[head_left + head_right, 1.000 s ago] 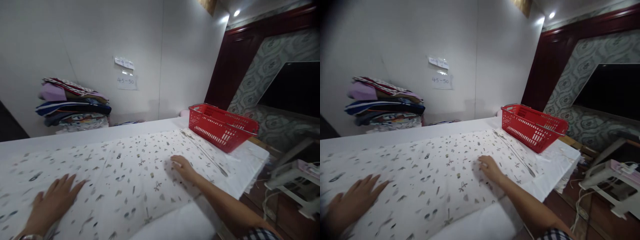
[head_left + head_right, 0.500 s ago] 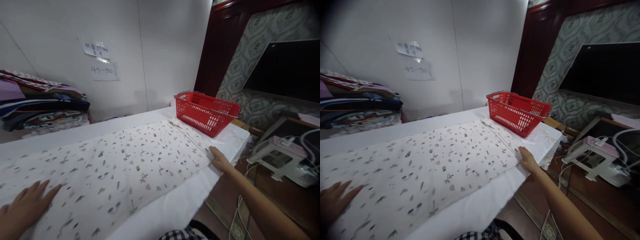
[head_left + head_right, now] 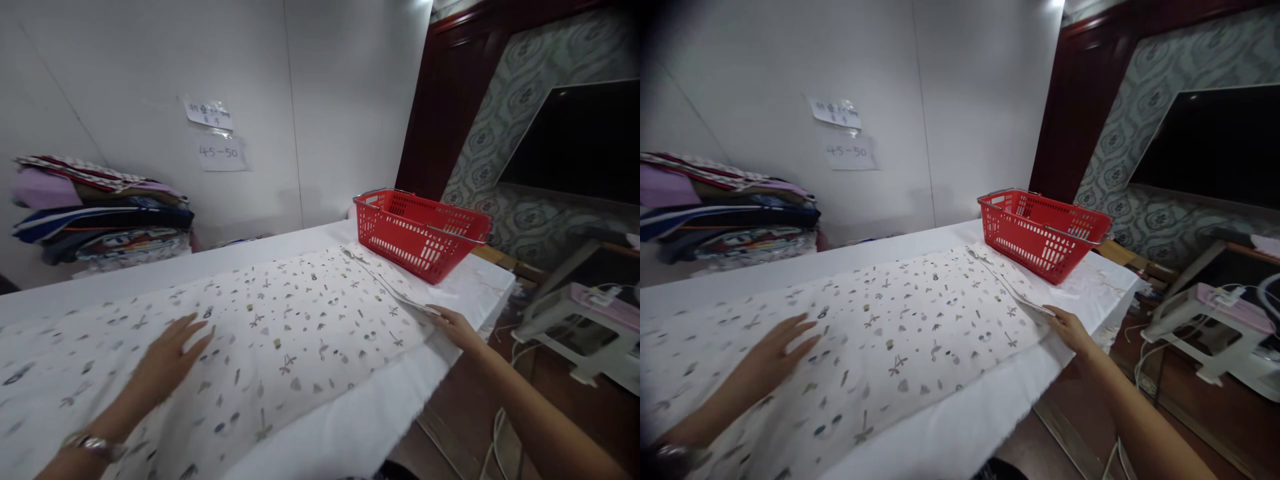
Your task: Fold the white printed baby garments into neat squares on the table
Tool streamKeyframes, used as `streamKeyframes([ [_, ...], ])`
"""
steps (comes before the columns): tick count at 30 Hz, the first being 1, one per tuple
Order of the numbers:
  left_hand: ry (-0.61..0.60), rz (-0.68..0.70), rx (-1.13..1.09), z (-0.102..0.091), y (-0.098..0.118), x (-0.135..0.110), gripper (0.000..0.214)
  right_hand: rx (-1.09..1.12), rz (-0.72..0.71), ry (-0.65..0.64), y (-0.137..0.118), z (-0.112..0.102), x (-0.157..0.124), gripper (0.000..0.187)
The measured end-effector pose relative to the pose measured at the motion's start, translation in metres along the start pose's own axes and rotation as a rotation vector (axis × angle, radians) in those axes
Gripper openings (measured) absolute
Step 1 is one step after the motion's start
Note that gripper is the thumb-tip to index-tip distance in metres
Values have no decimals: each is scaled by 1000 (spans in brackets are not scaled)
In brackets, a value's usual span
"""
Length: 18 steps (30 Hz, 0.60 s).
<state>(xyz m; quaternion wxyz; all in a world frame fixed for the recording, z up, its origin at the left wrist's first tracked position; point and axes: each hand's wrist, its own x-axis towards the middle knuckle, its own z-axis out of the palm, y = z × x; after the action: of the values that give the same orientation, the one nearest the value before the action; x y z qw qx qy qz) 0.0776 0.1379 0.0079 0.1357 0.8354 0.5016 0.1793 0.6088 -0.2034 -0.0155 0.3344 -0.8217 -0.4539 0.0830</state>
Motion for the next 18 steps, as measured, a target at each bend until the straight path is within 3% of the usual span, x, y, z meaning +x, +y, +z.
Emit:
streamKeyframes([
  [2, -44, 61, -92, 6, 48, -2, 61, 104, 10, 24, -14, -3, 3, 51],
  [7, -367, 97, -549, 36, 172, -17, 52, 236, 23, 40, -71, -1, 8, 58],
  [9, -516, 69, -792, 54, 214, -24, 48, 250, 8, -20, -94, 7, 8, 60],
  [11, -682, -49, -1067, 73, 250, -29, 42, 236, -40, -90, -112, 20, 7, 58],
  [14, -749, -109, -1216, 102, 289, -33, 38, 169, -159, -184, -133, 41, 2, 45],
  [18, -827, -299, -1442, 132, 307, -34, 41, 43, -351, -328, -149, 59, -1, 23],
])
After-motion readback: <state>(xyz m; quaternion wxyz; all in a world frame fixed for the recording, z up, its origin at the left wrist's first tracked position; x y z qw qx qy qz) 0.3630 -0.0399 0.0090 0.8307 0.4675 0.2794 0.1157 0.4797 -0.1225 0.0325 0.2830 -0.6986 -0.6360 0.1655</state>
